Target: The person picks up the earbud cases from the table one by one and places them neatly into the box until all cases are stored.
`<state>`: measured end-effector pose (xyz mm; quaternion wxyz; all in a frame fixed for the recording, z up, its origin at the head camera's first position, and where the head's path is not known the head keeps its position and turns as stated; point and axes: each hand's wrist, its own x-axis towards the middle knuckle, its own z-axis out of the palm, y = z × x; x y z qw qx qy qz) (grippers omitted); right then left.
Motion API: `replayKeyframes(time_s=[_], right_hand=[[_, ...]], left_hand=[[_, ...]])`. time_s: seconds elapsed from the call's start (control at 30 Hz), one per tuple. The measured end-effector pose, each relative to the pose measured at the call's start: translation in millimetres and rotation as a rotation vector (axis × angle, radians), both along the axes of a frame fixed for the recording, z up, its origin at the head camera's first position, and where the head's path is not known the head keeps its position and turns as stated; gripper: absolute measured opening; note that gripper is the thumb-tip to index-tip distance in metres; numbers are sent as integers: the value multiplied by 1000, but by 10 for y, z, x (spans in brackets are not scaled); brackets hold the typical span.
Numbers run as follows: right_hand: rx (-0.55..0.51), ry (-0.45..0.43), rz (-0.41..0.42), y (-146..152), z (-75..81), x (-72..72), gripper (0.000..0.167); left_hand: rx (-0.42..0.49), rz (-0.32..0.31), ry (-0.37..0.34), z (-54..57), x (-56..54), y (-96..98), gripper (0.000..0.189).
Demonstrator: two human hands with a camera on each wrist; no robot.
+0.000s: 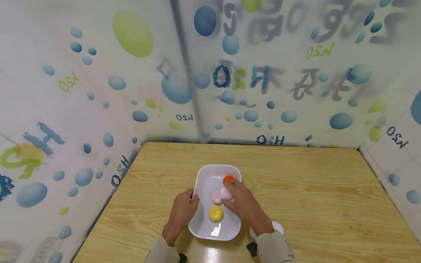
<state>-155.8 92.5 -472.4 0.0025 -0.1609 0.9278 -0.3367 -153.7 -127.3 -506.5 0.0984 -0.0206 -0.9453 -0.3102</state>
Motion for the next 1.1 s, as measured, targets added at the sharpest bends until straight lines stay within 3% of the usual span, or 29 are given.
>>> replayKeyframes(time_s=[0.23,1.1], right_hand=[[-1,-32,28,-57,-49,-22,47],[102,37,116,-153,-152,-69,42]], left_hand=[[-12,5,4,3,-2,1,10],[-9,-4,5,1,-7,-5,11]])
